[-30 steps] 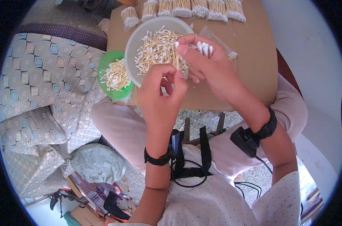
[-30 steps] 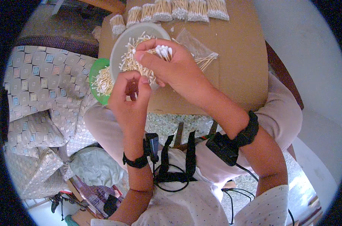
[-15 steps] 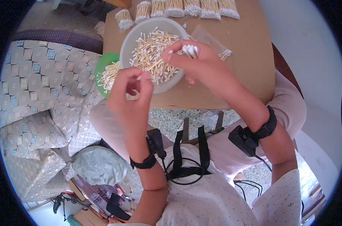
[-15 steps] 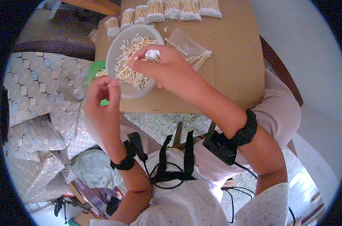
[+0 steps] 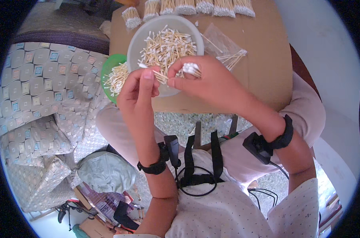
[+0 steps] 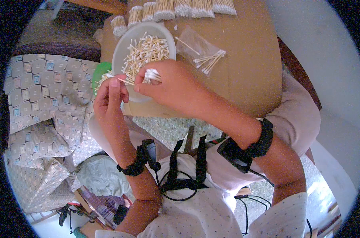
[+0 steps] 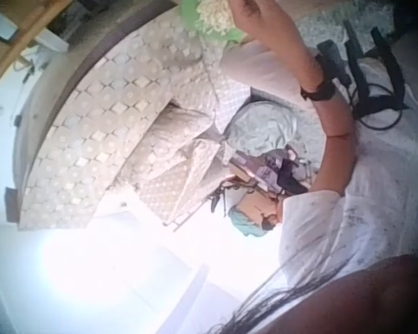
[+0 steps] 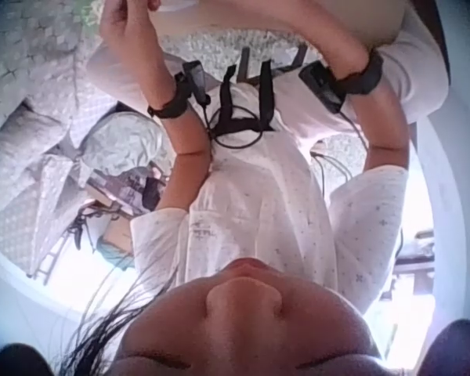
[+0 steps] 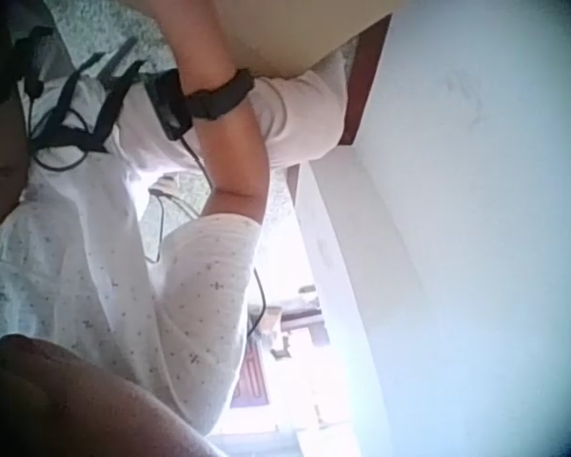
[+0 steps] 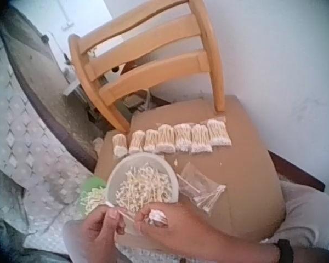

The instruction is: Counting and placing cotton swabs into small plastic zip-lock bags.

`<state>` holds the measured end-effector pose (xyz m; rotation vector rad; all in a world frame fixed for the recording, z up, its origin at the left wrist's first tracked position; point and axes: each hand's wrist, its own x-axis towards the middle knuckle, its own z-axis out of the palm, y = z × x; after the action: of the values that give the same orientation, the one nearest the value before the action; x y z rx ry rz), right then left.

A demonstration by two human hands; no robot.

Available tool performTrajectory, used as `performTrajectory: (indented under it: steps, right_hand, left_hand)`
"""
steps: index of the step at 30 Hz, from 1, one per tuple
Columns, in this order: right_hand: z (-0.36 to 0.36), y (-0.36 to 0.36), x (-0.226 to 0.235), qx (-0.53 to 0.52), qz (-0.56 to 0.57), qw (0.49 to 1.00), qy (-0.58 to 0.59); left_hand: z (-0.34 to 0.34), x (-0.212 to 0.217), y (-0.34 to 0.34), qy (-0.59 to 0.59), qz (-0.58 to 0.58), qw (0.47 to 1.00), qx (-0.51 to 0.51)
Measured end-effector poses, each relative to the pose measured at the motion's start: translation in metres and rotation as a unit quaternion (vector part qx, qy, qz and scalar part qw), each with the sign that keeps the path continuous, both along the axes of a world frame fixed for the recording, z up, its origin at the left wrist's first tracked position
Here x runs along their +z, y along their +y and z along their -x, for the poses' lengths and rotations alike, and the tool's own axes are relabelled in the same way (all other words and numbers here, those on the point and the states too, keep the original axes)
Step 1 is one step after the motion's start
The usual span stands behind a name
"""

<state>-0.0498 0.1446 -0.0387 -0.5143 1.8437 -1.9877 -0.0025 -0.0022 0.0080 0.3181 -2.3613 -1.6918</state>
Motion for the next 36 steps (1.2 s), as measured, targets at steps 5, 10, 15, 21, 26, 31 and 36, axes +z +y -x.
performTrajectory:
  steps: [5, 10, 15, 21, 26, 31, 36]
  right_hand:
    - [0.003, 0.001, 0.005, -0.011, 0.026, 0.999, -0.026]
    - [0.008, 0.006, 0.014, -0.06, 0.039, 0.997, -0.041]
    - [0.009, 0.009, 0.016, -0.073, 0.012, 0.997, -0.025]
    - [0.009, 0.01, 0.017, -0.043, 0.093, 0.992, -0.079]
    - [0.008, 0.007, 0.014, -0.047, 0.121, 0.988, -0.084]
    - [0.005, 0.004, 0.011, -0.039, 0.079, 0.993, -0.081]
    - [0.005, 0.006, 0.005, -0.017, 0.253, 0.924, -0.286]
  left_hand:
    - [0.0, 0.002, 0.001, 0.026, 0.052, 0.998, 0.023]
    - [-0.002, -0.002, -0.007, 0.031, -0.009, 0.999, -0.013]
    - [-0.001, 0.0, 0.002, -0.006, 0.013, 0.999, 0.03]
    - [-0.002, -0.01, 0.001, 0.065, 0.103, 0.992, 0.036]
    - [-0.005, -0.01, 0.002, 0.084, 0.057, 0.994, 0.03]
    - [-0.007, -0.012, 0.006, 0.122, -0.038, 0.992, 0.001]
    - [-0.006, -0.013, 0.017, 0.226, 0.245, 0.941, -0.054]
